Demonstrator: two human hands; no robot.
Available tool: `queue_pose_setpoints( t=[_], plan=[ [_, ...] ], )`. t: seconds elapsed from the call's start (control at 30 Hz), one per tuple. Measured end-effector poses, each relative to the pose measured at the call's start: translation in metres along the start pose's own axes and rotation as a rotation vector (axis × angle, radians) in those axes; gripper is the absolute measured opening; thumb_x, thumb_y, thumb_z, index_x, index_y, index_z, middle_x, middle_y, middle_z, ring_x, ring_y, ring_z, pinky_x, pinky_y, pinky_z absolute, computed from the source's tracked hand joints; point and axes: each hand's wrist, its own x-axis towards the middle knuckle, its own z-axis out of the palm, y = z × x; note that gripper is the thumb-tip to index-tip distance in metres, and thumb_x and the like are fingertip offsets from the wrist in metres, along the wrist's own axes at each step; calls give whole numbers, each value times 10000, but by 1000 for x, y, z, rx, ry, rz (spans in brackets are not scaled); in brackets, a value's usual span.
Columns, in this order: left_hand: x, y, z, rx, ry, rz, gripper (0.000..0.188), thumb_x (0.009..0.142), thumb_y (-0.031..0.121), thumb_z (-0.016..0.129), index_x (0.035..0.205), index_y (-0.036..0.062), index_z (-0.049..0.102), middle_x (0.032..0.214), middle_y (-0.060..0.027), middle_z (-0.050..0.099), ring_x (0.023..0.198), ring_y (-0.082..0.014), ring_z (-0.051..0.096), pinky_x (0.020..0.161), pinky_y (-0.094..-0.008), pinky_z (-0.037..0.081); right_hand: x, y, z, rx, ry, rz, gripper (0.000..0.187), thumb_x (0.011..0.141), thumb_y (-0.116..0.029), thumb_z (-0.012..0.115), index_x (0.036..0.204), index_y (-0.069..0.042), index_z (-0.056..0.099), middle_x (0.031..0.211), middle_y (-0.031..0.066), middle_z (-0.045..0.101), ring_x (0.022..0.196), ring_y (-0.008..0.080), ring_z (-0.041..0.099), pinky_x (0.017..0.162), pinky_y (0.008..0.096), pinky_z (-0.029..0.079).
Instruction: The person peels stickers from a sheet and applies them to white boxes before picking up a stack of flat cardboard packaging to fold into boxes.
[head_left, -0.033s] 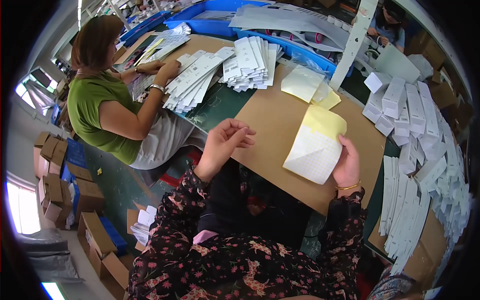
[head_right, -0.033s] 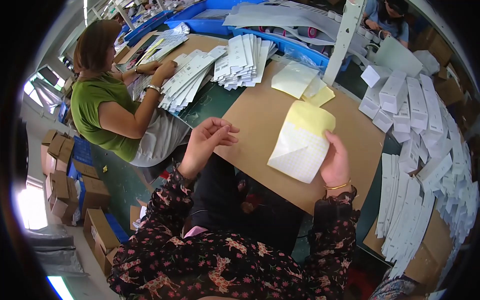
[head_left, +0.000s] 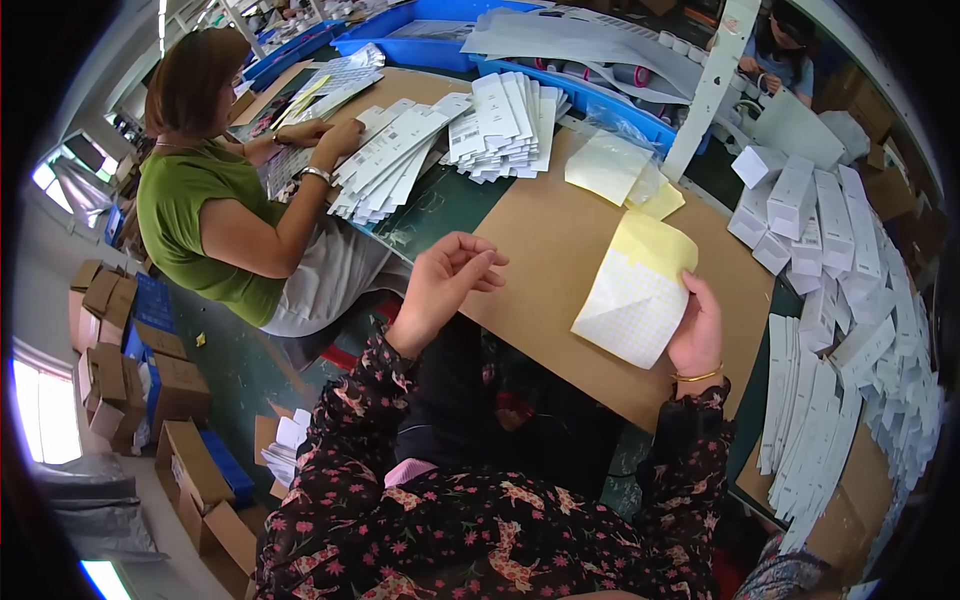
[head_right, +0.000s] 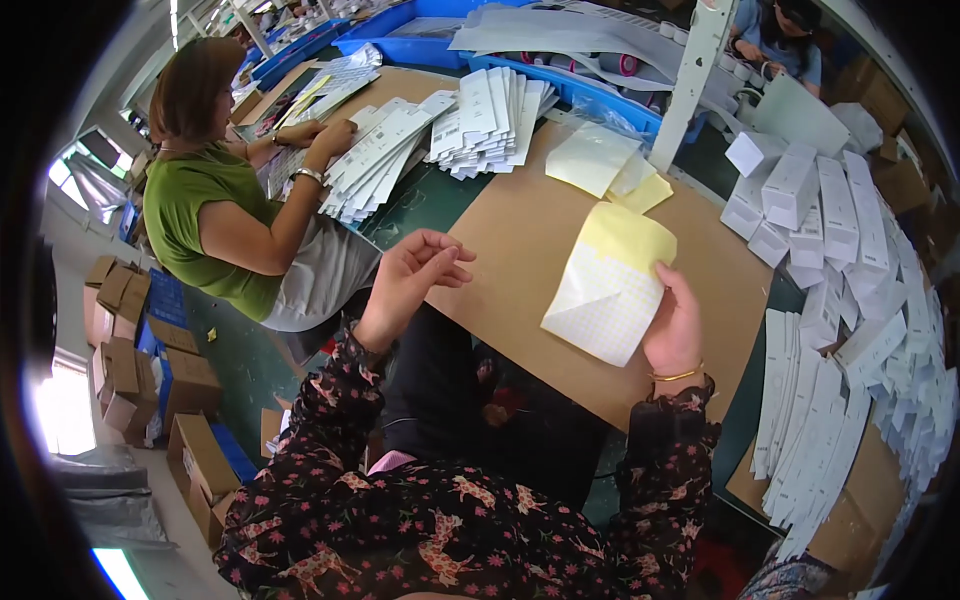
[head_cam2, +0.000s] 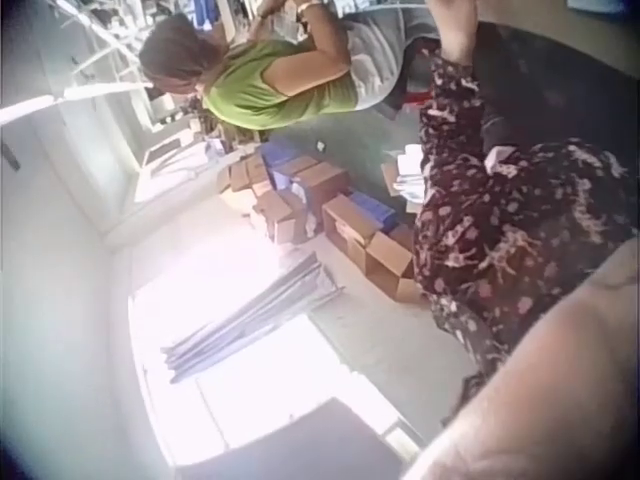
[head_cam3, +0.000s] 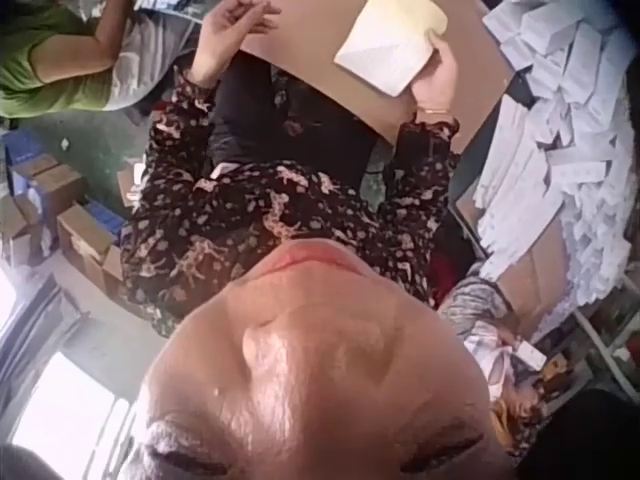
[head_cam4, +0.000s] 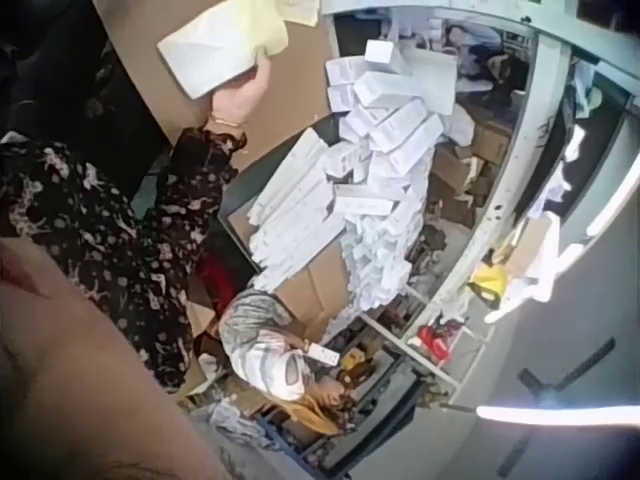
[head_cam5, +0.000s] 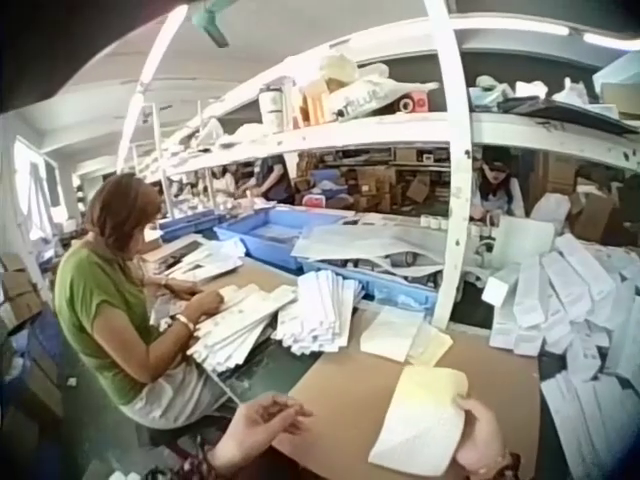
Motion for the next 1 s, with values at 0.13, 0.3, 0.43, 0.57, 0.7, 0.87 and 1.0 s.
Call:
queue_pose_setpoints(
  t=[0.13, 0.3, 0.43, 0.57, 0.7, 0.87, 1.0],
  plan=[
    [17, 4, -18, 222, 5, 18, 167, 1033, 120, 619, 1119, -24, 613, 1009, -92, 731, 833, -134, 713, 744, -262, 580, -3, -5, 4, 26, 21, -6, 369, 983, -186, 615, 1294, 11, 587, 1296, 134, 668, 1195, 281, 642, 1066, 433, 486],
    [27, 11, -24, 363, -18, -6, 175, 1003, 132, 656, 1078, -24, 631, 962, -64, 715, 797, -111, 704, 688, -244, 555, -4, -3, 10, 32, 20, 4, 374, 985, -186, 616, 1295, 19, 580, 1296, 137, 664, 1194, 278, 640, 1069, 432, 484],
    [34, 11, -21, 466, -64, -23, 186, 989, 142, 674, 1072, -22, 642, 936, -49, 703, 784, -100, 699, 667, -239, 541, -5, -3, 13, 31, 29, 0, 367, 988, -186, 614, 1291, 17, 580, 1294, 136, 663, 1197, 277, 636, 1070, 432, 482],
    [38, 5, -22, 542, -115, -19, 208, 995, 135, 668, 1116, -31, 635, 979, -55, 705, 811, -105, 701, 692, -241, 544, -5, -3, 10, 31, 38, -15, 345, 994, -178, 610, 1285, 6, 584, 1282, 131, 665, 1193, 271, 636, 1065, 427, 485],
    [38, 4, -4, 458, -222, -58, 257, 1017, 113, 642, 1222, -40, 616, 1095, -75, 712, 892, -114, 703, 759, -249, 558, 1, -1, -2, 44, 37, -53, 310, 1001, -170, 605, 1268, -14, 592, 1261, 115, 671, 1182, 257, 640, 1055, 416, 493],
    [45, -1, 15, 393, -299, -79, 329, 999, 134, 677, 1275, -32, 609, 1147, -83, 702, 945, -119, 695, 779, -262, 557, -2, -2, 2, -7, -39, -64, 275, 1004, -178, 604, 1240, -36, 602, 1242, 92, 679, 1166, 240, 650, 1042, 402, 502],
    [69, 1, 11, 673, -106, 138, 420, 961, 181, 736, 1291, -38, 597, 1167, -113, 695, 990, -159, 691, 813, -282, 556, 3, -3, -4, 8, -24, -64, 278, 1004, -192, 604, 1235, -38, 607, 1239, 88, 681, 1160, 235, 656, 1035, 401, 507]
  ],
)
